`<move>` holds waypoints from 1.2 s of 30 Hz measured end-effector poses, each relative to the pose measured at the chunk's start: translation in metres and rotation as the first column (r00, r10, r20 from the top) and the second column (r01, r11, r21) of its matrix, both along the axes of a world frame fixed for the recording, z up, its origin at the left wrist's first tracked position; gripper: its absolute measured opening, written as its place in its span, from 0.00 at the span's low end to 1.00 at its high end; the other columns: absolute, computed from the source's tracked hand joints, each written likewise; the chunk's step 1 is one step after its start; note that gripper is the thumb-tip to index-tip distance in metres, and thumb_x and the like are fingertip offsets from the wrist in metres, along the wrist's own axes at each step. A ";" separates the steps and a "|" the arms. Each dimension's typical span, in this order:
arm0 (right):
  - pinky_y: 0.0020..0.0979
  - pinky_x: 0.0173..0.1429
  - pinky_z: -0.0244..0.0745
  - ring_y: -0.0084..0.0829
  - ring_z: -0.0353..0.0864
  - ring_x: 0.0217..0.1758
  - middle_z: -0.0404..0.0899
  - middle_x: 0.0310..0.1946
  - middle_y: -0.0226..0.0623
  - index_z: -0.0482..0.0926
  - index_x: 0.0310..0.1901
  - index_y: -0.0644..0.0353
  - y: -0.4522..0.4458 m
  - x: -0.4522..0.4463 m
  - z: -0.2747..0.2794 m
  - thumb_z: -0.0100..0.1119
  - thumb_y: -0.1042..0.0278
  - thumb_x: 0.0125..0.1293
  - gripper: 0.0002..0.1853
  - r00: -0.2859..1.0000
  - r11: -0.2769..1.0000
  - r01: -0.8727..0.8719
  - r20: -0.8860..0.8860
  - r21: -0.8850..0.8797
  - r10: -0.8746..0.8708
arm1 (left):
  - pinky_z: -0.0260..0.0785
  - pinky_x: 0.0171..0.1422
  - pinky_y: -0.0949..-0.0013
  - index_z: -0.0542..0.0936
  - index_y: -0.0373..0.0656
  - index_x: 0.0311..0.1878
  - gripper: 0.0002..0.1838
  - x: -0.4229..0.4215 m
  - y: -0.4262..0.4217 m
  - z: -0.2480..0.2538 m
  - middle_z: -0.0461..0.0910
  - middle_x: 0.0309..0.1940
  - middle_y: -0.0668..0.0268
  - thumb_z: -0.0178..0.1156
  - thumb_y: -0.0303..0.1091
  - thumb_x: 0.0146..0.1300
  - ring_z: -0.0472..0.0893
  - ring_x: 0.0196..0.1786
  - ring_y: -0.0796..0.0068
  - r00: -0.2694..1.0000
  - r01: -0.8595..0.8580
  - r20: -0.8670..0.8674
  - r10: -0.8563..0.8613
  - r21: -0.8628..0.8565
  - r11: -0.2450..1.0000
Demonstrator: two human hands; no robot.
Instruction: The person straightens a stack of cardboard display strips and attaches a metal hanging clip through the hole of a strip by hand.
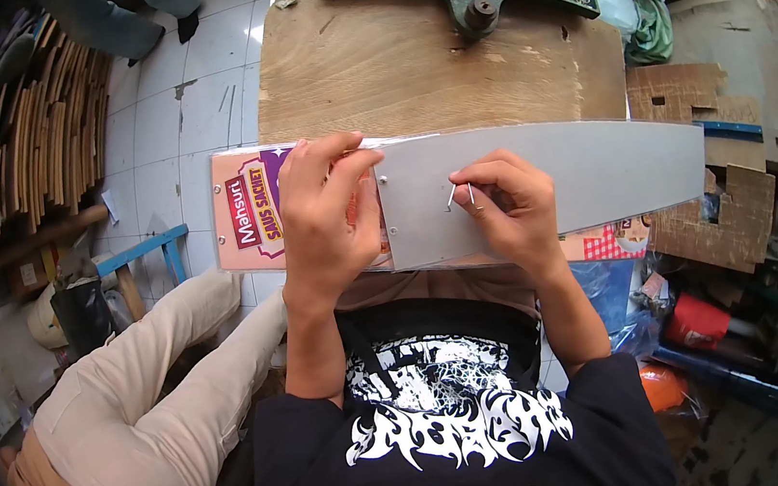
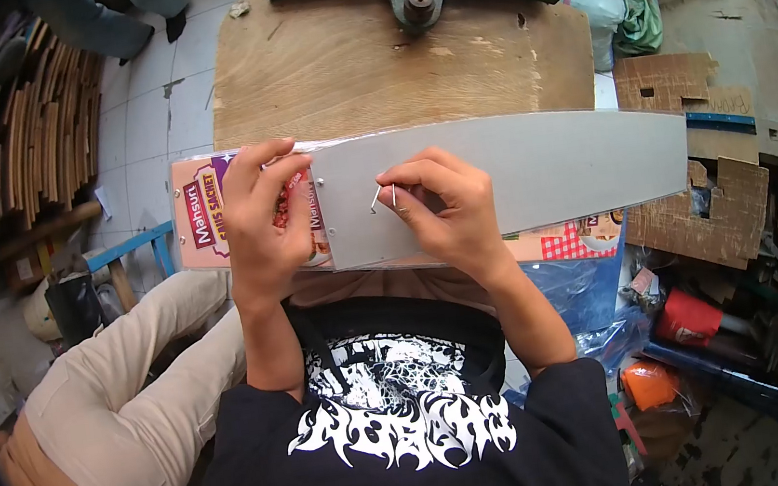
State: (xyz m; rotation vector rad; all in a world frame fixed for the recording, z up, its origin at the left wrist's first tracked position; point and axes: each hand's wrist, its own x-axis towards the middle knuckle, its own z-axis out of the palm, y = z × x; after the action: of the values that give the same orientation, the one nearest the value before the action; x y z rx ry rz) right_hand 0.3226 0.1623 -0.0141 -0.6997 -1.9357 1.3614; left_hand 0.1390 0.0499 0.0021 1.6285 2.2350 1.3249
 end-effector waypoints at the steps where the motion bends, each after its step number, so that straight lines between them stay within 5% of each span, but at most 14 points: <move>1: 0.22 0.30 0.71 0.20 0.76 0.26 0.81 0.29 0.33 0.85 0.38 0.63 0.000 0.000 0.002 0.70 0.78 0.59 0.06 1.000 1.000 0.001 0.021 0.000 -0.001 | 0.68 0.63 0.54 0.83 0.40 0.43 0.12 0.000 -0.001 0.001 0.80 0.50 0.58 0.63 0.20 0.53 0.80 0.53 0.57 0.998 0.036 -0.057 -0.039 -0.054 0.998; 6: 0.21 0.28 0.68 0.17 0.72 0.24 0.81 0.30 0.32 0.85 0.38 0.63 0.000 -0.005 0.006 0.69 0.78 0.58 0.06 0.999 0.995 0.022 0.033 -0.100 -0.019 | 0.53 0.75 0.43 0.84 0.44 0.42 0.14 -0.001 -0.007 -0.007 0.78 0.56 0.59 0.67 0.28 0.50 0.75 0.61 0.55 0.991 0.084 -0.088 -0.098 -0.156 0.984; 11: 0.26 0.24 0.68 0.25 0.75 0.21 0.81 0.29 0.34 0.84 0.35 0.62 -0.005 -0.024 0.021 0.69 0.78 0.56 0.06 0.975 0.985 -0.018 0.221 0.171 -0.020 | 0.45 0.78 0.44 0.84 0.47 0.46 0.16 -0.004 -0.006 -0.003 0.77 0.61 0.61 0.67 0.32 0.51 0.71 0.69 0.54 0.990 0.066 -0.109 -0.095 -0.243 0.968; 17: 0.31 0.26 0.73 0.33 0.80 0.22 0.80 0.27 0.35 0.82 0.33 0.60 -0.012 -0.047 0.009 0.69 0.76 0.54 0.05 0.978 0.956 0.038 0.186 0.291 -0.095 | 0.44 0.78 0.42 0.84 0.51 0.49 0.18 -0.009 -0.007 -0.007 0.78 0.61 0.66 0.69 0.37 0.52 0.71 0.69 0.58 0.988 0.081 -0.107 -0.111 -0.251 0.965; 36: 0.30 0.24 0.72 0.30 0.78 0.20 0.77 0.25 0.32 0.81 0.31 0.58 -0.013 -0.056 -0.002 0.69 0.75 0.53 0.05 0.955 0.914 0.037 0.255 0.403 -0.151 | 0.43 0.79 0.43 0.84 0.51 0.50 0.18 -0.014 -0.005 -0.010 0.78 0.61 0.69 0.69 0.37 0.53 0.71 0.69 0.60 0.990 0.102 -0.066 -0.123 -0.259 0.961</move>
State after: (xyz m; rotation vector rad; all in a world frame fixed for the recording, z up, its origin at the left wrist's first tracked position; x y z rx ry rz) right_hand 0.2666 0.1497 -0.0162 -0.8051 -2.2773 0.8011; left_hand 0.1254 0.0446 -0.0077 1.7122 2.2088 0.9159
